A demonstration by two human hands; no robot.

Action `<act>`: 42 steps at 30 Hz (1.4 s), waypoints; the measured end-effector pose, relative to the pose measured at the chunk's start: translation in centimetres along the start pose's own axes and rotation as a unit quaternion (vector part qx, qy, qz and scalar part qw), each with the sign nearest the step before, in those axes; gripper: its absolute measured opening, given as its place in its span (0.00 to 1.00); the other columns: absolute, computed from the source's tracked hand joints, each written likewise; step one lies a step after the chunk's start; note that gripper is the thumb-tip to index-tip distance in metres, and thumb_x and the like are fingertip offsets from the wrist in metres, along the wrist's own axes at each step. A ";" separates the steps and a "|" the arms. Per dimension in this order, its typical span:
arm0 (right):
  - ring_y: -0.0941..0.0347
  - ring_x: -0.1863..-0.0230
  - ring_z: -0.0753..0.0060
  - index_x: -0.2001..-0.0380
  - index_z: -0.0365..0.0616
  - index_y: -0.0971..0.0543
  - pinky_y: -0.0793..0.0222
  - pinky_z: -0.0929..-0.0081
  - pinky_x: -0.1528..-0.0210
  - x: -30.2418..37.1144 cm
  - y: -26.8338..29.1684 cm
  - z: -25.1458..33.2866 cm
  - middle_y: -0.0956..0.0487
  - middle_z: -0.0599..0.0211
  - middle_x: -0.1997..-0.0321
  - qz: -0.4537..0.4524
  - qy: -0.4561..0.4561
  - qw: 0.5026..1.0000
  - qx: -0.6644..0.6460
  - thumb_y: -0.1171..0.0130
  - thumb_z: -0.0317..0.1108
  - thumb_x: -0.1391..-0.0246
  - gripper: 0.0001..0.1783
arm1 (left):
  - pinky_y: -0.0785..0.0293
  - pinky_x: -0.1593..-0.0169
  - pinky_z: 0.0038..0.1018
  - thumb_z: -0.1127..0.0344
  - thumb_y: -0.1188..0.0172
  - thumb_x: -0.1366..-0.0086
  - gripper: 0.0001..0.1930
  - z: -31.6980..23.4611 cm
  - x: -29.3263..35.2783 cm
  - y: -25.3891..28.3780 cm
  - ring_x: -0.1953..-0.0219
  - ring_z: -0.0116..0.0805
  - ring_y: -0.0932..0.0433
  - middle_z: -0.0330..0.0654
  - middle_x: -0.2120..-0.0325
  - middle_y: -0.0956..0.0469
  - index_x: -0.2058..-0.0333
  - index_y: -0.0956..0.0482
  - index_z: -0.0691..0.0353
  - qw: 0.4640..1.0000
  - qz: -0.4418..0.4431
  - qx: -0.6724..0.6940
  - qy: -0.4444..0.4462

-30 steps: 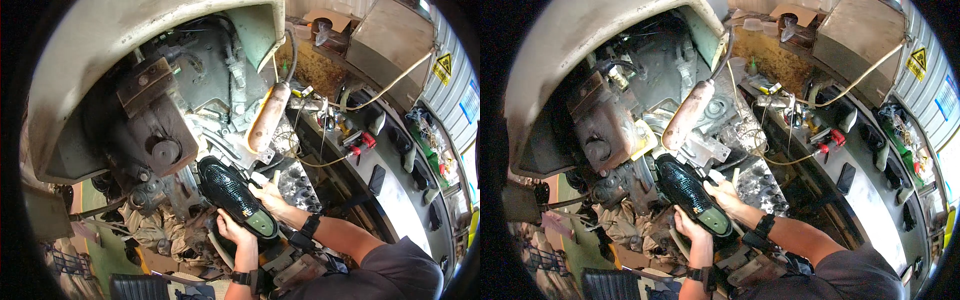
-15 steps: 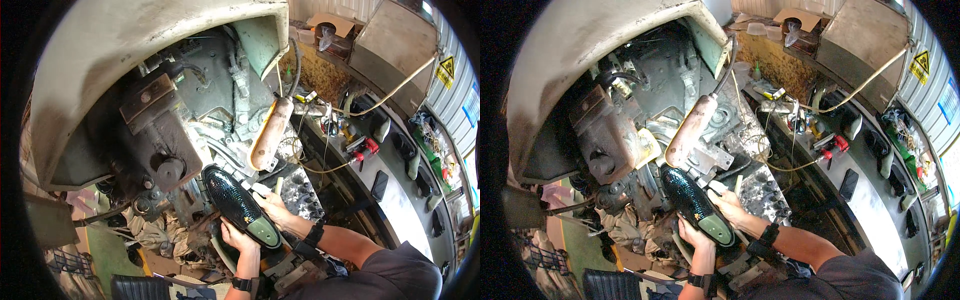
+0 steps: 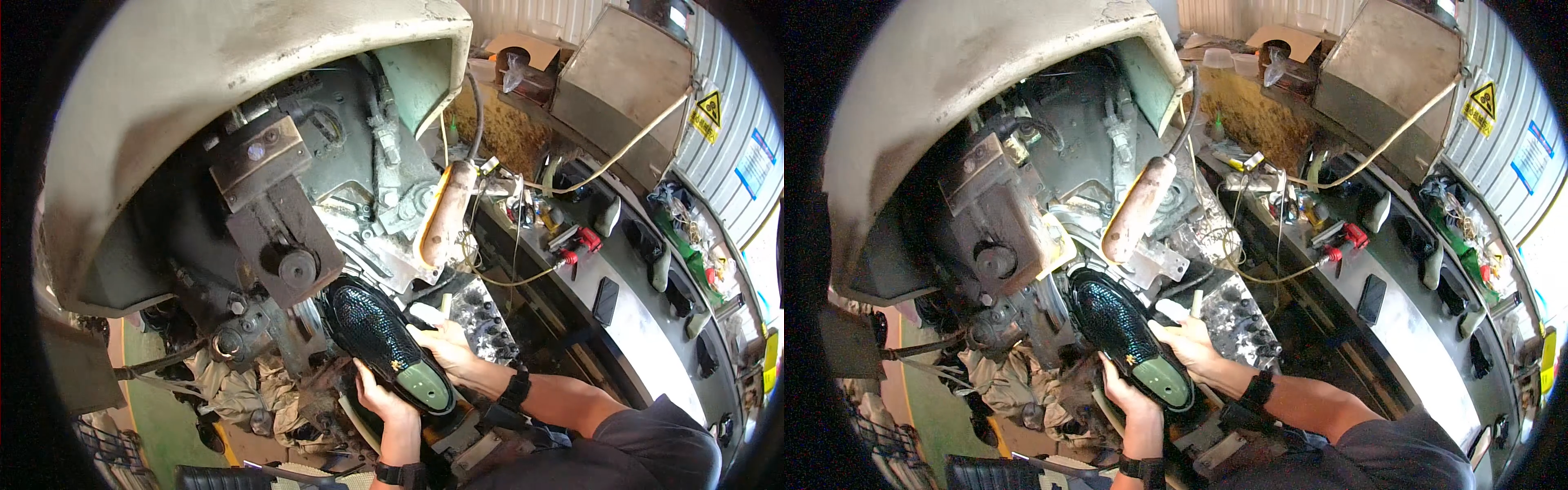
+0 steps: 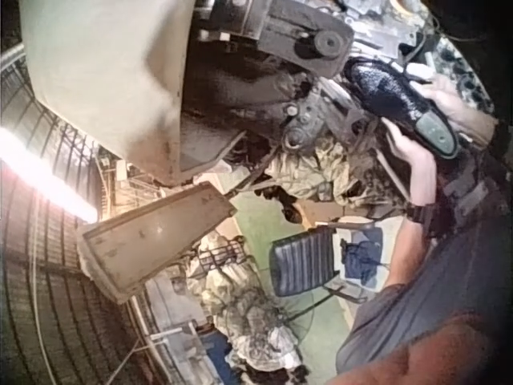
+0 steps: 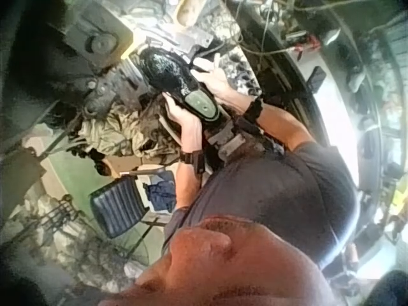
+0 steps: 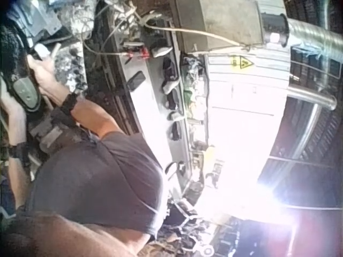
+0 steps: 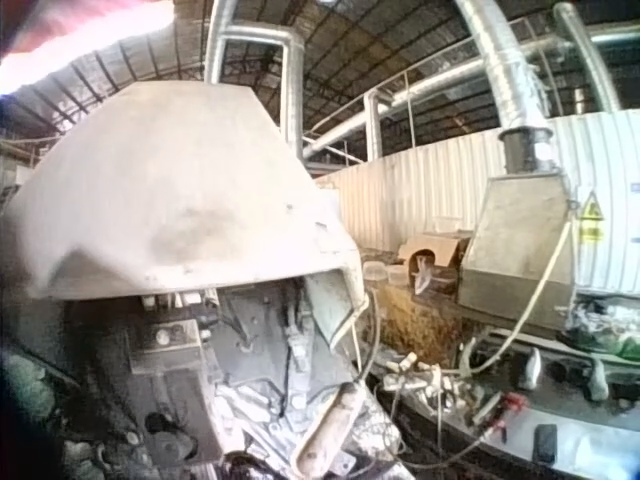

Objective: Operating a toe-lasting machine to shape shoe uppers onto lasts in a factory production line.

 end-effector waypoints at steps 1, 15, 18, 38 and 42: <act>0.20 0.69 0.74 0.46 0.38 0.28 0.20 0.74 0.66 0.2 -0.3 0.1 0.16 0.59 0.65 -0.009 -0.004 1.000 -0.001 0.35 0.27 0.40 0.21 | 0.24 0.46 0.36 0.49 0.48 0.26 0.25 -0.2 0.1 0.2 0.52 0.40 0.20 0.44 0.50 0.20 0.46 0.24 0.67 1.000 0.001 0.005 0.000; 0.20 0.63 0.70 0.43 0.32 0.29 0.23 0.74 0.60 -0.4 -0.7 -0.5 0.17 0.58 0.60 -0.071 0.000 0.997 -0.014 0.34 0.26 0.43 0.26 | 0.24 0.47 0.36 0.49 0.51 0.25 0.24 0.3 -1.2 1.4 0.52 0.40 0.20 0.44 0.51 0.20 0.47 0.23 0.65 1.000 0.009 0.006 0.027; 0.20 0.63 0.71 0.45 0.34 0.27 0.22 0.73 0.59 -0.7 -0.1 -0.6 0.17 0.59 0.60 -0.054 0.009 0.998 -0.011 0.34 0.26 0.42 0.23 | 0.22 0.48 0.40 0.51 0.50 0.25 0.23 1.1 -1.6 1.8 0.54 0.43 0.19 0.48 0.52 0.20 0.49 0.24 0.67 0.999 -0.027 -0.030 -0.033; 0.23 0.62 0.78 0.57 0.42 0.22 0.24 0.77 0.60 -0.9 -0.1 -0.5 0.19 0.70 0.60 -0.017 0.012 1.000 0.022 0.34 0.32 0.40 0.11 | 0.19 0.56 0.32 0.54 0.50 0.24 0.20 3.2 -2.4 2.8 0.61 0.35 0.18 0.43 0.56 0.18 0.50 0.23 0.66 0.992 0.005 -0.029 -0.122; 0.26 0.60 0.82 0.58 0.41 0.20 0.29 0.79 0.57 -0.7 -0.2 -0.5 0.20 0.73 0.61 -0.056 0.017 0.996 0.060 0.33 0.35 0.41 0.12 | 0.19 0.57 0.33 0.56 0.51 0.23 0.17 2.5 -2.0 2.0 0.60 0.34 0.19 0.41 0.57 0.19 0.54 0.23 0.66 0.994 0.018 -0.004 -0.110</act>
Point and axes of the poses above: each hand's wrist, its own x-axis away from the middle knuckle, its own y-axis out of the back of the hand, z = x × y, the point moved 1 cm from there along -x, towards the middle knuckle
